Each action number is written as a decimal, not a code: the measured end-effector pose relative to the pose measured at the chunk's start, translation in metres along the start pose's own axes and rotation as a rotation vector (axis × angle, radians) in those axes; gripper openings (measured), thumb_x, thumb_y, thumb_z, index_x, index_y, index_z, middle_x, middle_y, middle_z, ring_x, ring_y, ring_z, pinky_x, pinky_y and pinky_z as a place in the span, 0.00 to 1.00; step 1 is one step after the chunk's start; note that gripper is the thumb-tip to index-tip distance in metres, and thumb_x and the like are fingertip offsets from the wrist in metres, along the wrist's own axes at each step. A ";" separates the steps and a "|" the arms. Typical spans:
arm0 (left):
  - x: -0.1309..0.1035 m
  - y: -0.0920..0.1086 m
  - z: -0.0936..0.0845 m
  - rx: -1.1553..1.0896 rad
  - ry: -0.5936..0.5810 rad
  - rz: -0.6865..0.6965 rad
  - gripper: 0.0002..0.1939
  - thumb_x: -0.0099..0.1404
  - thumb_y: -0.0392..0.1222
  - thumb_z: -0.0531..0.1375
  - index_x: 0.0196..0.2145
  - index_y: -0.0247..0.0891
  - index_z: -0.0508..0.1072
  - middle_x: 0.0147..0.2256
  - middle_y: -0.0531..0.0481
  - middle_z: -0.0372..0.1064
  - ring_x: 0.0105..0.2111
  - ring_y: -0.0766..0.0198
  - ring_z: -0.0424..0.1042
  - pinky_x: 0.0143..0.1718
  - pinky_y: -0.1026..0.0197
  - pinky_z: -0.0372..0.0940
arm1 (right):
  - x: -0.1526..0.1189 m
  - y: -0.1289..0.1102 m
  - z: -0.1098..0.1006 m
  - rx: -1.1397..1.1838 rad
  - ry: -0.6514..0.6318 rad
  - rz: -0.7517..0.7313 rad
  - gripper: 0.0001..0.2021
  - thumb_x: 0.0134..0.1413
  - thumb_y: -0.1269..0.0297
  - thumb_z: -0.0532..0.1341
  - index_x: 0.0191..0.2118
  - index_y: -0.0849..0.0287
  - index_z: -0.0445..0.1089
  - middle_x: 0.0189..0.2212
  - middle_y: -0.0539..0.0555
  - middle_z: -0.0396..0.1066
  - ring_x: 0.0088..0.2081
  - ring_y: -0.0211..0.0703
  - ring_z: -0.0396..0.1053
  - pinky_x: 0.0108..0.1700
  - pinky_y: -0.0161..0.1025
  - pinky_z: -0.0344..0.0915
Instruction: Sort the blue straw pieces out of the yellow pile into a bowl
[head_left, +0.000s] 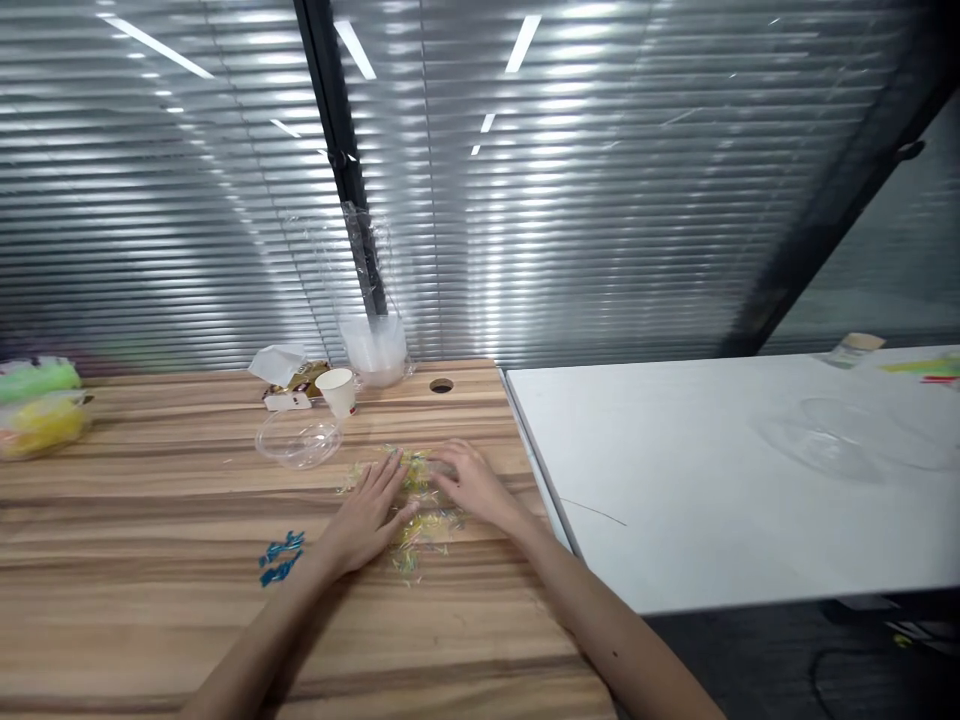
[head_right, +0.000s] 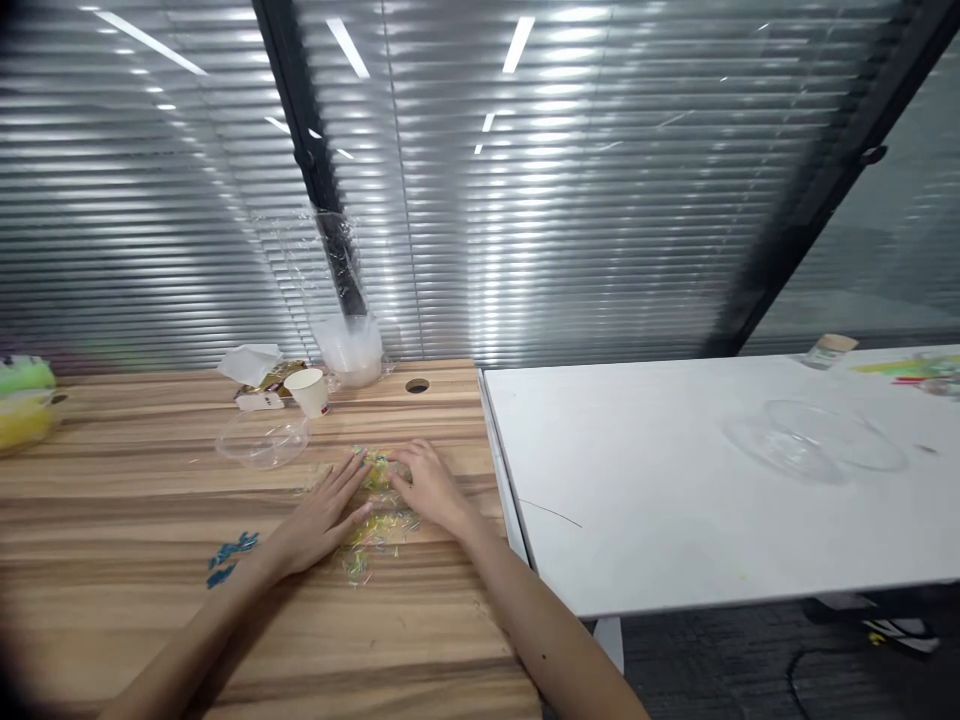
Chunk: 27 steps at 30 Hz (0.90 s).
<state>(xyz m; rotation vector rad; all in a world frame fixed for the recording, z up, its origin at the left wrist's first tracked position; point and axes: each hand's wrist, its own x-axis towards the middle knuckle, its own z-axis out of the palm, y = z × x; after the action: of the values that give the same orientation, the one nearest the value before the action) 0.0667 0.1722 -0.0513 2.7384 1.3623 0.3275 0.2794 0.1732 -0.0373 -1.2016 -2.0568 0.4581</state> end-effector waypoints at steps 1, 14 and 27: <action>0.001 0.001 0.003 0.024 -0.020 -0.001 0.33 0.67 0.57 0.45 0.63 0.36 0.49 0.64 0.41 0.42 0.64 0.52 0.41 0.61 0.44 0.45 | -0.001 0.001 0.001 -0.021 -0.071 -0.006 0.16 0.59 0.65 0.56 0.51 0.63 0.68 0.53 0.59 0.66 0.58 0.48 0.56 0.59 0.45 0.53; -0.006 0.010 0.007 0.058 -0.042 0.121 0.31 0.68 0.54 0.45 0.64 0.43 0.42 0.64 0.46 0.43 0.64 0.49 0.39 0.59 0.39 0.45 | -0.010 0.000 -0.001 -0.198 -0.375 -0.029 0.26 0.61 0.59 0.52 0.62 0.64 0.53 0.62 0.60 0.49 0.64 0.50 0.43 0.64 0.49 0.42; 0.001 0.023 0.007 0.078 -0.117 0.060 0.34 0.68 0.58 0.42 0.64 0.36 0.43 0.64 0.43 0.38 0.64 0.50 0.37 0.61 0.41 0.42 | -0.010 0.007 0.006 -0.237 -0.331 -0.031 0.26 0.63 0.60 0.49 0.63 0.66 0.51 0.62 0.60 0.49 0.65 0.48 0.42 0.64 0.48 0.42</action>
<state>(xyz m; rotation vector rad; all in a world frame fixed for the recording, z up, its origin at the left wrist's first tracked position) 0.0867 0.1593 -0.0546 2.8156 1.2929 0.1176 0.2823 0.1679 -0.0498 -1.2971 -2.4654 0.4308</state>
